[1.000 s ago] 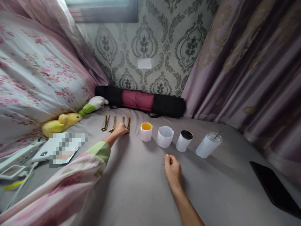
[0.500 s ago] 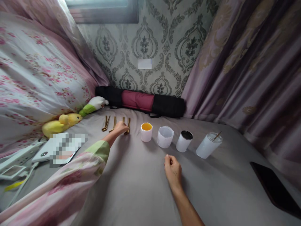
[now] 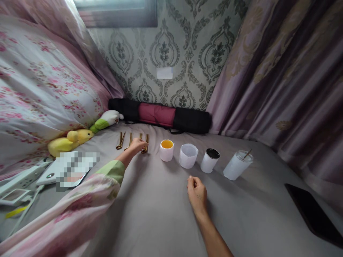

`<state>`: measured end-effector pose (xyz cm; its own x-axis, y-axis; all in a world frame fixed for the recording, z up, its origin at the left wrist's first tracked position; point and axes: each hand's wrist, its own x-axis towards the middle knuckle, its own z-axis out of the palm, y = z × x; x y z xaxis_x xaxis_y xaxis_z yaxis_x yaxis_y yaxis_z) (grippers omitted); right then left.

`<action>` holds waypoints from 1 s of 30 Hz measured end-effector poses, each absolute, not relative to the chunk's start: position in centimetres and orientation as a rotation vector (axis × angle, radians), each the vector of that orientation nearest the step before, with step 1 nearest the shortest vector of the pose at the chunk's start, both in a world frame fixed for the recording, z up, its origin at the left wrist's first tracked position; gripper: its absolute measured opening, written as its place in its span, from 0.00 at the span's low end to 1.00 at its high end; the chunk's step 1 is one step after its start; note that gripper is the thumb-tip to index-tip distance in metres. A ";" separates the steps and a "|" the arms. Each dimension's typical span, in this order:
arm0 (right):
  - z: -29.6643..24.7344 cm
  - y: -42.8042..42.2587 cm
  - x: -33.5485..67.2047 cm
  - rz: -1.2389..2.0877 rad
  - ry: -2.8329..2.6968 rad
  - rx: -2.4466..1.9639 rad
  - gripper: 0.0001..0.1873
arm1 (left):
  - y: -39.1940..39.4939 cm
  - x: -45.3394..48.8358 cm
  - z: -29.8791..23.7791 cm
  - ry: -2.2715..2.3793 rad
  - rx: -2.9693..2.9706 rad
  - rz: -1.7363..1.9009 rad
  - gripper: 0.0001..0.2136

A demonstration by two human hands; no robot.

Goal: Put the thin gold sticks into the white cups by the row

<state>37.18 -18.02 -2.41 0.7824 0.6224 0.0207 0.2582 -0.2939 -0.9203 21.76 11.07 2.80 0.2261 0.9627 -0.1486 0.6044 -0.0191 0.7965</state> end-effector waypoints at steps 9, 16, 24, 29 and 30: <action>-2.4 -18.0 37.2 0.397 -0.666 -1.868 0.26 | 9.8 22.0 3.2 1.333 1.421 0.612 0.06; -2.1 -18.1 37.0 0.413 -0.656 -1.870 0.25 | 8.7 21.9 3.1 1.208 1.242 0.673 0.05; -2.3 -18.1 37.1 0.439 -0.662 -1.847 0.25 | 7.8 22.0 2.1 1.060 1.038 0.738 0.04; -2.7 -18.1 37.3 0.425 -0.657 -1.839 0.24 | 6.8 22.0 1.1 0.975 0.947 0.793 0.03; -2.8 -18.1 37.3 0.431 -0.658 -1.839 0.24 | 6.7 22.0 0.9 0.964 0.931 0.799 0.03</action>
<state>37.29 -18.06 -2.80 0.7809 0.6244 0.0185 0.2324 -0.2629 -0.9364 22.02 6.66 0.91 0.3630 0.8768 -0.3155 -0.1474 0.3884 0.9096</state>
